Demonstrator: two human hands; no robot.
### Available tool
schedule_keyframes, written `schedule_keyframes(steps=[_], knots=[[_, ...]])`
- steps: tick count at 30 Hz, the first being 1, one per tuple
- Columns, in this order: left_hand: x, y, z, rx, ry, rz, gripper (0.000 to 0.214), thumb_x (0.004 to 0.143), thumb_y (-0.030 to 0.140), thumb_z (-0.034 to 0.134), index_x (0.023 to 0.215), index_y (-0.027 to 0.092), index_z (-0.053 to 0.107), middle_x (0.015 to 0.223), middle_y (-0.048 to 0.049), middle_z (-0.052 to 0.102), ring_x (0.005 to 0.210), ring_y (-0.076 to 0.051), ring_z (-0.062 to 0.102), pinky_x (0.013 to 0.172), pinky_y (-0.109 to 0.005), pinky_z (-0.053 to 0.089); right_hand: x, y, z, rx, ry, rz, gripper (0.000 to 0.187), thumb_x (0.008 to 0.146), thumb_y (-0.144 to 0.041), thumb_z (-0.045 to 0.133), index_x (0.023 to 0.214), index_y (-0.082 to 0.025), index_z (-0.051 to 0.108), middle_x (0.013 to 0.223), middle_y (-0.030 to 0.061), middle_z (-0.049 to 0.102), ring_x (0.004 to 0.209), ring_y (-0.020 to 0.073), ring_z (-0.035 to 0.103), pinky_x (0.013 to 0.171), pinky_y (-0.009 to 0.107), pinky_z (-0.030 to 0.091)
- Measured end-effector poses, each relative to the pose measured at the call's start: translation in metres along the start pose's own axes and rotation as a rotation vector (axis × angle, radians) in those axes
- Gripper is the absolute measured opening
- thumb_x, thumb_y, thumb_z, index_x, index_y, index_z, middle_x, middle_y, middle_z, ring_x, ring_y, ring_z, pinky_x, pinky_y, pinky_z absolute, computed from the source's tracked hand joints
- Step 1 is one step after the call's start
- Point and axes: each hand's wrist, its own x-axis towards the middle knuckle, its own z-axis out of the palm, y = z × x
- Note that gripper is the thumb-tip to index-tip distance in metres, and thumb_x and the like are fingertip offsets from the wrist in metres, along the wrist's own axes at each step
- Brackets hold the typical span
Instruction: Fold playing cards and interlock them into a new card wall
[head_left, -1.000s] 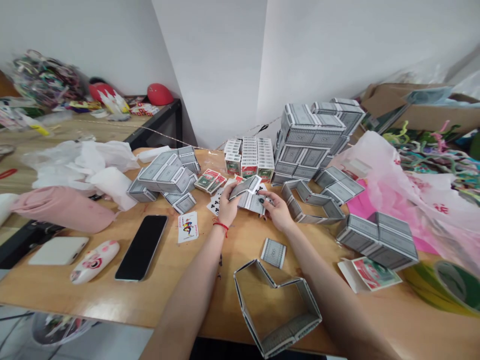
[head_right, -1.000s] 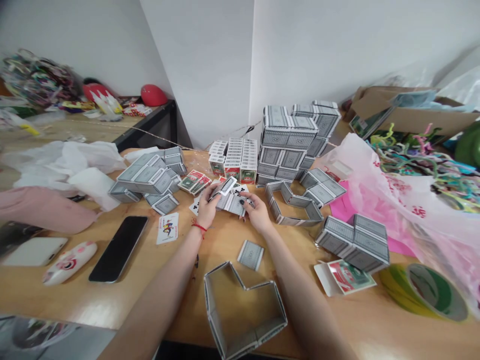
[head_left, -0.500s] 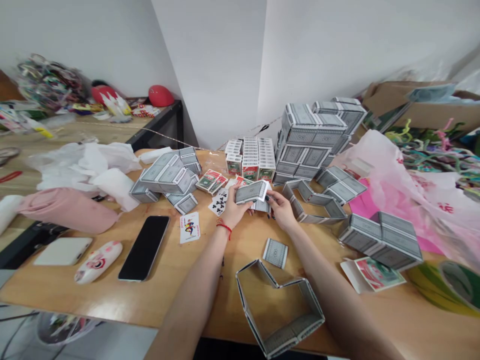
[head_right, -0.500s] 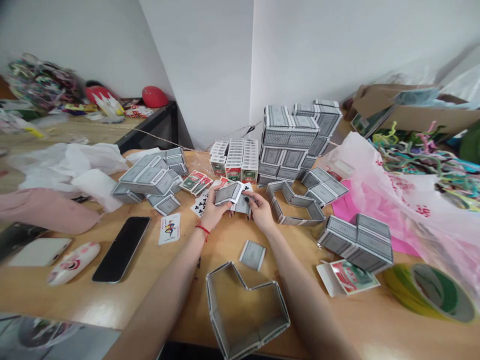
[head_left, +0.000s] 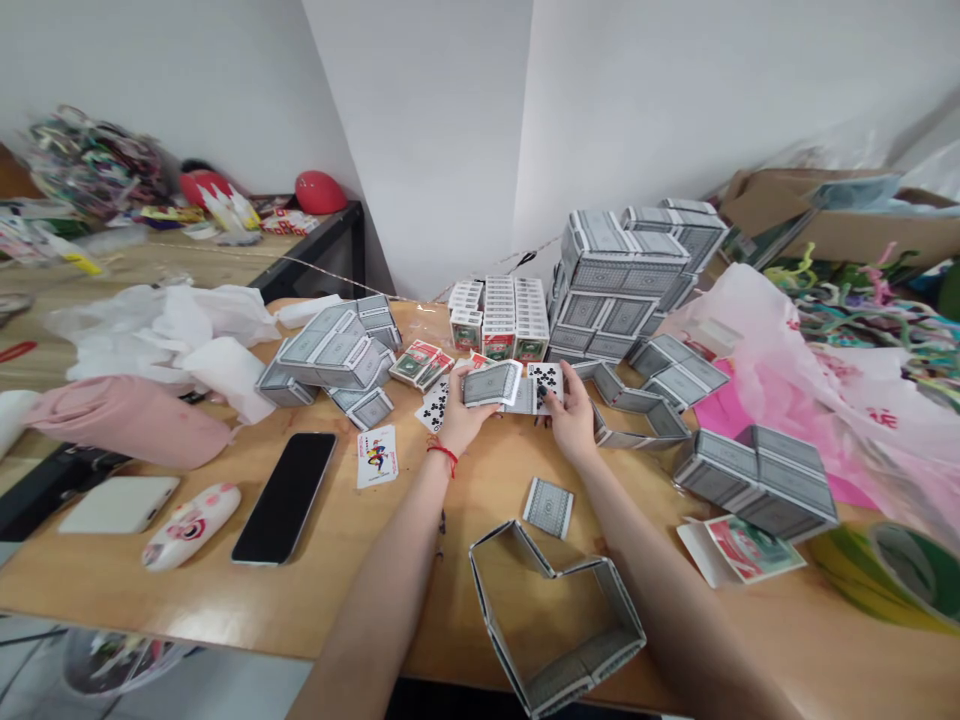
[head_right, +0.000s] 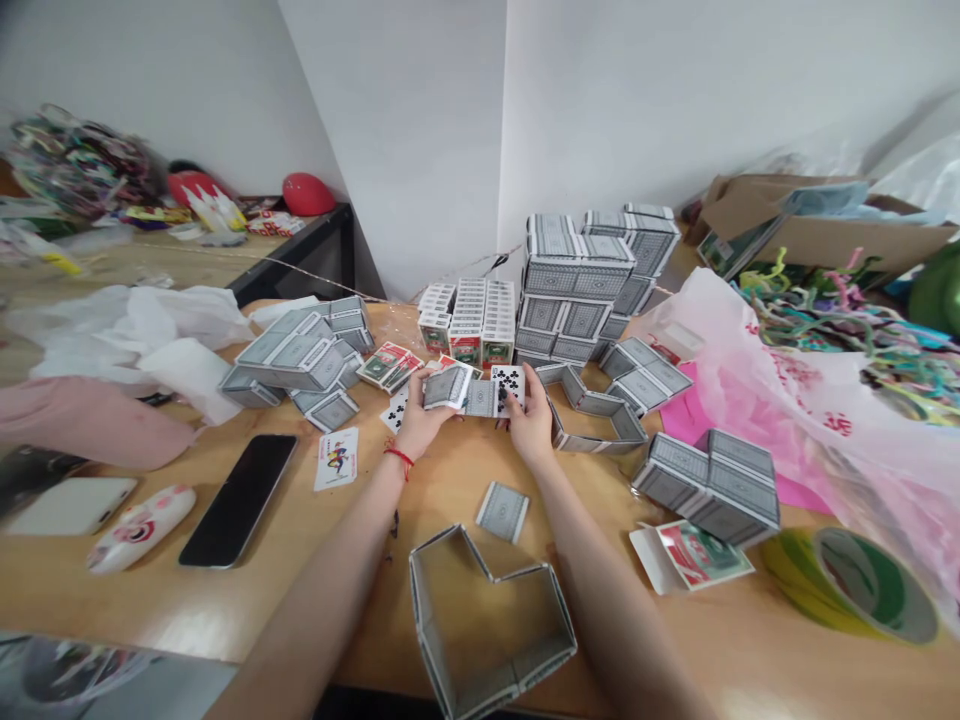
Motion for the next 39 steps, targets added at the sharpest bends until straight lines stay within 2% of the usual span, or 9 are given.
schedule_keyframes(steps=[2, 4, 8, 12, 16, 20, 25, 30, 39], knots=[[0.001, 0.002, -0.004, -0.053, 0.043, -0.041, 0.066, 0.051, 0.015, 0.07, 0.108, 0.027, 0.037, 0.106, -0.0023, 0.051, 0.081, -0.015, 0.057, 0.055, -0.022, 0.052, 0.001, 0.001, -0.001, 0.031, -0.004, 0.016, 0.063, 0.071, -0.035, 0.058, 0.127, -0.025, 0.03, 0.101, 0.0063, 0.06, 0.048, 0.0103, 0.054, 0.037, 0.023, 0.043], [0.003, 0.004, -0.009, -0.082, 0.052, -0.066, 0.067, 0.054, 0.018, 0.07, 0.11, 0.029, 0.035, 0.104, -0.0019, 0.053, 0.075, -0.014, 0.059, 0.055, -0.024, 0.053, 0.0, 0.003, 0.0, 0.079, -0.036, 0.048, 0.053, 0.068, -0.037, 0.061, 0.115, -0.021, 0.042, 0.102, 0.0075, 0.061, 0.058, 0.0144, 0.059, 0.043, 0.025, 0.047], [0.007, 0.004, -0.019, -0.114, 0.003, -0.1, 0.07, 0.054, 0.019, 0.07, 0.113, 0.03, 0.033, 0.103, -0.0019, 0.054, 0.077, -0.014, 0.059, 0.059, -0.027, 0.054, -0.003, 0.004, 0.002, 0.182, -0.13, 0.126, 0.035, 0.065, -0.039, 0.064, 0.091, -0.018, 0.052, 0.088, 0.0062, 0.066, 0.066, 0.019, 0.062, 0.054, 0.032, 0.052], [0.01, 0.002, -0.027, -0.127, -0.048, -0.111, 0.072, 0.052, 0.017, 0.07, 0.113, 0.03, 0.036, 0.11, -0.0018, 0.052, 0.086, -0.016, 0.058, 0.063, -0.03, 0.054, -0.006, 0.0, 0.002, 0.191, -0.147, 0.174, 0.034, 0.062, -0.035, 0.065, 0.089, -0.018, 0.053, 0.077, 0.0032, 0.066, 0.057, 0.0169, 0.06, 0.046, 0.029, 0.049], [0.011, 0.002, -0.034, -0.153, -0.072, -0.115, 0.071, 0.051, 0.015, 0.07, 0.113, 0.03, 0.039, 0.108, -0.0011, 0.053, 0.088, -0.016, 0.057, 0.068, -0.032, 0.054, -0.006, -0.005, -0.001, 0.15, -0.215, 0.171, 0.03, 0.065, -0.034, 0.061, 0.088, -0.018, 0.05, 0.071, 0.0018, 0.066, 0.043, 0.0113, 0.053, 0.034, 0.021, 0.037], [0.011, 0.003, -0.035, -0.203, -0.067, -0.117, 0.07, 0.053, 0.013, 0.068, 0.114, 0.031, 0.039, 0.106, -0.0001, 0.055, 0.088, -0.016, 0.058, 0.07, -0.034, 0.053, -0.008, -0.009, -0.002, 0.116, -0.294, 0.14, 0.028, 0.069, -0.033, 0.056, 0.09, -0.018, 0.047, 0.066, 0.0016, 0.066, 0.037, 0.0081, 0.046, 0.032, 0.018, 0.029], [0.011, 0.004, -0.036, -0.234, -0.069, -0.128, 0.069, 0.053, 0.011, 0.069, 0.113, 0.032, 0.04, 0.103, 0.0008, 0.057, 0.084, -0.014, 0.059, 0.071, -0.033, 0.053, -0.009, -0.009, -0.003, 0.078, -0.349, 0.152, 0.032, 0.068, -0.033, 0.055, 0.094, -0.016, 0.047, 0.062, 0.0017, 0.064, 0.039, 0.009, 0.046, 0.033, 0.018, 0.027], [0.011, 0.004, -0.037, -0.243, -0.076, -0.137, 0.067, 0.055, 0.013, 0.069, 0.113, 0.031, 0.04, 0.1, 0.0005, 0.058, 0.082, -0.014, 0.059, 0.07, -0.033, 0.053, -0.008, -0.004, -0.004, 0.106, -0.265, 0.141, 0.035, 0.069, -0.036, 0.055, 0.096, -0.016, 0.046, 0.06, 0.0008, 0.062, 0.04, 0.0095, 0.047, 0.033, 0.017, 0.024], [0.012, 0.003, -0.037, -0.235, -0.071, -0.131, 0.068, 0.054, 0.011, 0.068, 0.113, 0.03, 0.041, 0.103, -0.0001, 0.057, 0.084, -0.015, 0.059, 0.071, -0.033, 0.052, -0.008, -0.007, -0.004, 0.112, -0.307, 0.144, 0.034, 0.069, -0.033, 0.055, 0.098, -0.017, 0.046, 0.061, 0.001, 0.064, 0.042, 0.011, 0.051, 0.033, 0.018, 0.026]])
